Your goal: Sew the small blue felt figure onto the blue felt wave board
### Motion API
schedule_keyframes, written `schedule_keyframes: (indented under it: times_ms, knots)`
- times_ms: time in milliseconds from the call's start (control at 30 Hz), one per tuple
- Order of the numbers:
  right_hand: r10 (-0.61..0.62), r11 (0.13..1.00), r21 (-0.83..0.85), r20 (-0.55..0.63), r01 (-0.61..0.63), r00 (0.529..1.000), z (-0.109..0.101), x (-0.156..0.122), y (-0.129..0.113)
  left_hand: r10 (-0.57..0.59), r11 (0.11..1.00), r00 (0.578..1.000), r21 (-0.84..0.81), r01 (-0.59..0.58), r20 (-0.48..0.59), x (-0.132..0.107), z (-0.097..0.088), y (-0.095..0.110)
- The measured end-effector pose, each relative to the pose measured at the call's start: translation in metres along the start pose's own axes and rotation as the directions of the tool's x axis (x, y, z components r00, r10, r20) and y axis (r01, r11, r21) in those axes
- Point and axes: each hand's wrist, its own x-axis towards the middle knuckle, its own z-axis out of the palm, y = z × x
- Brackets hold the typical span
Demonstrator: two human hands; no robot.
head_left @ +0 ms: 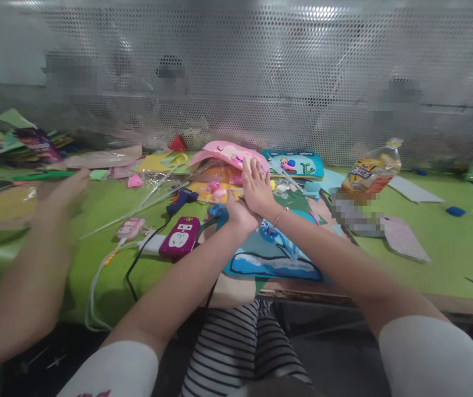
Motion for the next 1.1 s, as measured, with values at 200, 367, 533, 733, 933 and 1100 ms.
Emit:
schedule_keyframes:
  times_ms: [200, 367, 533, 733, 933, 1100]
  knots:
    - [-0.066, 0.998, 0.013, -0.008, 0.066, 0.998, -0.003, -0.009, -0.001, 0.005, 1.0, 0.999, 0.001, -0.005, 0.054, -0.002, -0.005, -0.002]
    - [0.051, 0.997, -0.059, 0.002, -0.051, 0.999, -0.013, 0.0, 0.007, -0.031, 0.999, 0.994, -0.027, 0.034, 0.101, 0.0, -0.007, -0.005]
    - [0.031, 0.999, -0.014, 0.024, -0.03, 0.999, -0.018, -0.02, -0.026, 0.055, 0.998, 0.985, -0.002, -0.055, 0.162, 0.0, -0.009, -0.002]
    - [-0.003, 1.0, -0.031, 0.078, 0.005, 0.997, -0.013, -0.013, -0.01, 0.023, 1.0, 0.995, 0.002, -0.023, 0.095, -0.002, -0.005, -0.003]
    - [0.032, 0.995, -0.104, 0.188, -0.012, 0.982, -0.009, 0.014, 0.015, 0.033, 0.998, 0.98, -0.055, -0.023, 0.198, 0.003, -0.004, -0.001]
    - [0.025, 0.995, -0.095, 0.188, -0.007, 0.982, -0.015, 0.029, 0.011, 0.032, 0.999, 0.987, -0.024, -0.029, 0.155, 0.01, -0.01, 0.0]
